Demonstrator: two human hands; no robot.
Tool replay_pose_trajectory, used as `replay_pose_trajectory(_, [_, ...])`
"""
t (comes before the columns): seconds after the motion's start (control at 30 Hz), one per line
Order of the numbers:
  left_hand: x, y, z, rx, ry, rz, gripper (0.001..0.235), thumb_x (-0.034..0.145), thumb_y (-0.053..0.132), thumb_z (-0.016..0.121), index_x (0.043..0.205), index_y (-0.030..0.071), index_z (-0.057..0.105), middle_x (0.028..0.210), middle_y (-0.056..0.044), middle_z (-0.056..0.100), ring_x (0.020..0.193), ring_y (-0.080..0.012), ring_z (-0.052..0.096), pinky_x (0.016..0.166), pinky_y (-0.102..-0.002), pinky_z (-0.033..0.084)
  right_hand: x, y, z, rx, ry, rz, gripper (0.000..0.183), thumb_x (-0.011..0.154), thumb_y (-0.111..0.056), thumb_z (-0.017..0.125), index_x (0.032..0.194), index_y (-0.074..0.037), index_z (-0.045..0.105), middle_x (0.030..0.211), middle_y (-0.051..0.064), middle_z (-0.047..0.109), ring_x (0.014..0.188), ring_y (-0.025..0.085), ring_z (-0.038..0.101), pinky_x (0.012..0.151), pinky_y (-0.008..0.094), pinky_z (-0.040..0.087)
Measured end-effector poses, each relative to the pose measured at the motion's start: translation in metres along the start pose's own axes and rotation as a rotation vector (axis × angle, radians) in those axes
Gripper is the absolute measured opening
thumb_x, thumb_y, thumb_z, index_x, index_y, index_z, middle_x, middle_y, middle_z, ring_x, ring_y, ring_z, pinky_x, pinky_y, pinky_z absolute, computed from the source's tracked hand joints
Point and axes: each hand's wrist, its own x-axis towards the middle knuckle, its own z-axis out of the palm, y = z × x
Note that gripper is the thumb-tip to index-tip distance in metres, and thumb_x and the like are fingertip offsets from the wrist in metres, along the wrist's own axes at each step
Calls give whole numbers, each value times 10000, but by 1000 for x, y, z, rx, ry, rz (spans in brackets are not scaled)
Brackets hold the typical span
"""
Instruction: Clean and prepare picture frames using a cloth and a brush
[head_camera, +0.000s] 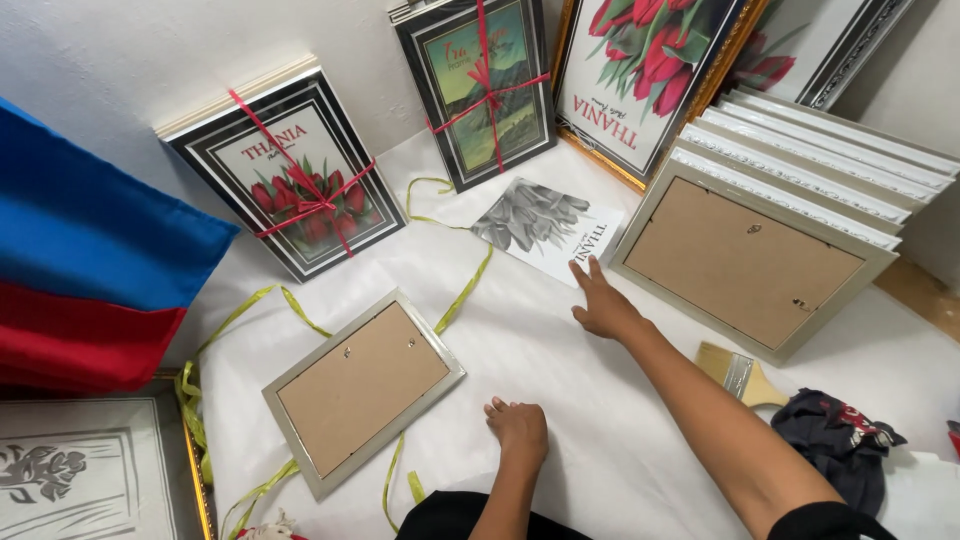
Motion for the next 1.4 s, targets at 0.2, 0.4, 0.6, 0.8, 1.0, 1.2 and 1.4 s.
replay_pose_trajectory(0.2, [8,1,4,-3,45,-25,385,968,94,619,1301,-98,605,1476,-483,331,1364,-606,396,971,-493,465,-18,60,-60,106,302,152,767,864,-149,590,1560,-9,300,1650,221,259,1530,374,232,1220,498,257])
replay_pose_trajectory(0.4, [-7,6,-21,44,-16,-36,389,954,113,639,1315,-34,627,1463,-439,384,1316,-507,514,1082,-508,398,-32,187,-101,-295,650,373,662,825,-166,615,1443,46,504,1443,289,463,1315,465,392,1078,577,298])
replay_pose_trajectory(0.6, [0,6,-10,85,34,-27,383,953,119,638,1294,-54,634,1442,-477,383,1305,-599,486,932,-466,498,-37,249,-111,-293,625,369,723,755,-172,696,1425,39,528,1390,261,553,1329,435,448,1166,728,110])
replay_pose_trajectory(0.8, [-10,7,-14,64,41,-36,354,876,45,701,1221,-31,687,1435,-459,395,1246,-503,575,958,-453,485,-53,222,-129,-447,620,367,598,750,-359,760,1229,-10,676,1202,230,606,1062,385,451,1003,511,286])
replay_pose_trajectory(1.0, [-9,8,-16,68,23,-47,522,841,45,747,1333,-46,600,1453,-450,387,1347,-552,466,1090,-522,421,-96,167,-131,-467,384,297,302,882,-339,736,1132,-172,699,1008,37,671,906,190,619,979,393,447])
replay_pose_trajectory(1.2, [-15,5,-17,66,29,-34,429,825,76,759,1234,-23,677,1447,-452,405,1226,-461,590,948,-432,483,-167,90,-63,-277,258,301,102,934,-149,543,979,-114,628,812,82,702,732,282,682,745,452,563])
replay_pose_trajectory(1.4, [-14,-9,4,-4,78,17,465,756,100,809,1173,-54,673,1476,-498,320,1353,-607,384,947,-460,500,-179,92,-42,-167,446,254,237,811,-27,468,885,-131,667,707,79,685,606,309,613,659,486,514])
